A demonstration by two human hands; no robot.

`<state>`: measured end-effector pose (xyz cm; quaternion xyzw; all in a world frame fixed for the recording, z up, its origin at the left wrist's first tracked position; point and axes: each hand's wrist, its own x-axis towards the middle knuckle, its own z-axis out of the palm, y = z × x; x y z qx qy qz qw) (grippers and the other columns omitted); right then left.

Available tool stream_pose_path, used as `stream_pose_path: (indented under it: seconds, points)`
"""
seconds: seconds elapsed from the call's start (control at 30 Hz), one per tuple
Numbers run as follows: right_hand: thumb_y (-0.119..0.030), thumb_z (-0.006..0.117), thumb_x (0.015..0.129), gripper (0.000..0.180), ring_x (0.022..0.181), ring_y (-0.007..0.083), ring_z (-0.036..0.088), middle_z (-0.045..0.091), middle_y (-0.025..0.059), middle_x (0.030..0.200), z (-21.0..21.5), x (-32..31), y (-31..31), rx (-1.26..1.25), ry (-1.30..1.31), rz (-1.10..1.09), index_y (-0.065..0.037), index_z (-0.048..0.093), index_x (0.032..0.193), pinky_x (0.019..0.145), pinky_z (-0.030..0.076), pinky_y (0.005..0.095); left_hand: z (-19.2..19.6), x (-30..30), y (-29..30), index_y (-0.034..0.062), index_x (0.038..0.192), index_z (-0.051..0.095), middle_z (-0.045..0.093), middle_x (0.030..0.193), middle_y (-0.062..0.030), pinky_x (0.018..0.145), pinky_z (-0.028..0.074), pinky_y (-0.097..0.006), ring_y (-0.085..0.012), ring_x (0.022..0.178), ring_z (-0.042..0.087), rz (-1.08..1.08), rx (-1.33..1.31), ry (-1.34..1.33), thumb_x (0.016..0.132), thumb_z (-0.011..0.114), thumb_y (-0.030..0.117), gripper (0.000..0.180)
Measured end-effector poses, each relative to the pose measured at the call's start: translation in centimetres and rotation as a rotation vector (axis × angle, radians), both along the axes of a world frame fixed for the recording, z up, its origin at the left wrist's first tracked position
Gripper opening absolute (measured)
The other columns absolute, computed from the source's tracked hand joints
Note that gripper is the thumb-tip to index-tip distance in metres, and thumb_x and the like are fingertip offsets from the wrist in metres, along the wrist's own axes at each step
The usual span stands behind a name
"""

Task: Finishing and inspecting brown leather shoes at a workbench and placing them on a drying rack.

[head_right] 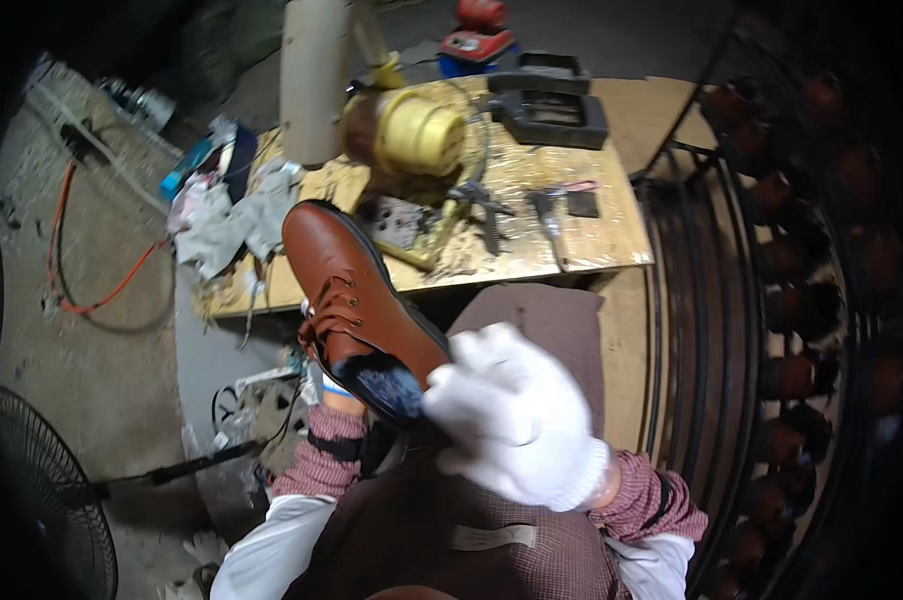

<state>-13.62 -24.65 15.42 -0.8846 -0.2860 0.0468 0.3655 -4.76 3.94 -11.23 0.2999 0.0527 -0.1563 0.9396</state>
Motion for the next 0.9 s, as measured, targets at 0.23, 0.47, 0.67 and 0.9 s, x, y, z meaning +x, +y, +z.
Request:
stream_pose_path:
  seconds: [0.23, 0.47, 0.67, 0.9]
  points:
    - [-0.035, 0.075, 0.084, 0.043, 0.123, 0.0378, 0.062, 0.069, 0.0105, 0.121, -5.7, -2.8, -2.5, -0.165, -0.354, -0.518, -0.003, 0.074, 0.114, 0.112, 0.044, 0.0528, 2.4, 6.2, 1.1, 0.0134, 0.15, 0.047, 0.055, 0.148, -0.0121, 0.114, 0.044, -0.051, -0.0333, 0.134, 0.054, -0.208, -0.389, 0.075, 0.109, 0.041, 0.049, 0.054]
    - [-0.029, 0.077, 0.082, 0.036, 0.121, 0.0376, 0.062, 0.07, 0.0095, 0.118, -8.8, -5.3, -3.4, -0.213, -0.264, -0.669, -0.006, 0.075, 0.109, 0.111, 0.044, 0.0514, 3.9, 9.0, 0.6, 0.0173, 0.152, 0.047, 0.05, 0.154, -0.0073, 0.119, 0.038, -0.051, -0.0311, 0.141, 0.048, -0.241, -0.38, -0.13, 0.107, 0.044, 0.055, 0.059]
    - [-0.029, 0.078, 0.081, 0.034, 0.12, 0.0374, 0.063, 0.071, 0.0094, 0.115, -9.9, -4.8, -3.7, -0.193, -0.233, -0.692, -0.007, 0.075, 0.108, 0.111, 0.044, 0.0504, 11.6, 4.4, -1.4, 0.0125, 0.152, 0.045, 0.053, 0.151, -0.0105, 0.118, 0.038, -0.051, -0.032, 0.139, 0.049, -0.008, -0.478, 0.062, 0.104, 0.051, 0.057, 0.066]
    - [-0.027, 0.079, 0.082, 0.033, 0.123, 0.036, 0.062, 0.071, 0.0087, 0.116, -10.2, -3.3, -2.8, -0.148, -0.258, -0.6, -0.008, 0.075, 0.108, 0.113, 0.043, 0.0499, 12.0, 3.0, -3.0, 0.0124, 0.157, 0.039, 0.05, 0.154, -0.0097, 0.115, 0.044, -0.043, -0.0312, 0.135, 0.053, 0.144, 0.2, 0.044, 0.1, 0.04, 0.074, 0.084]
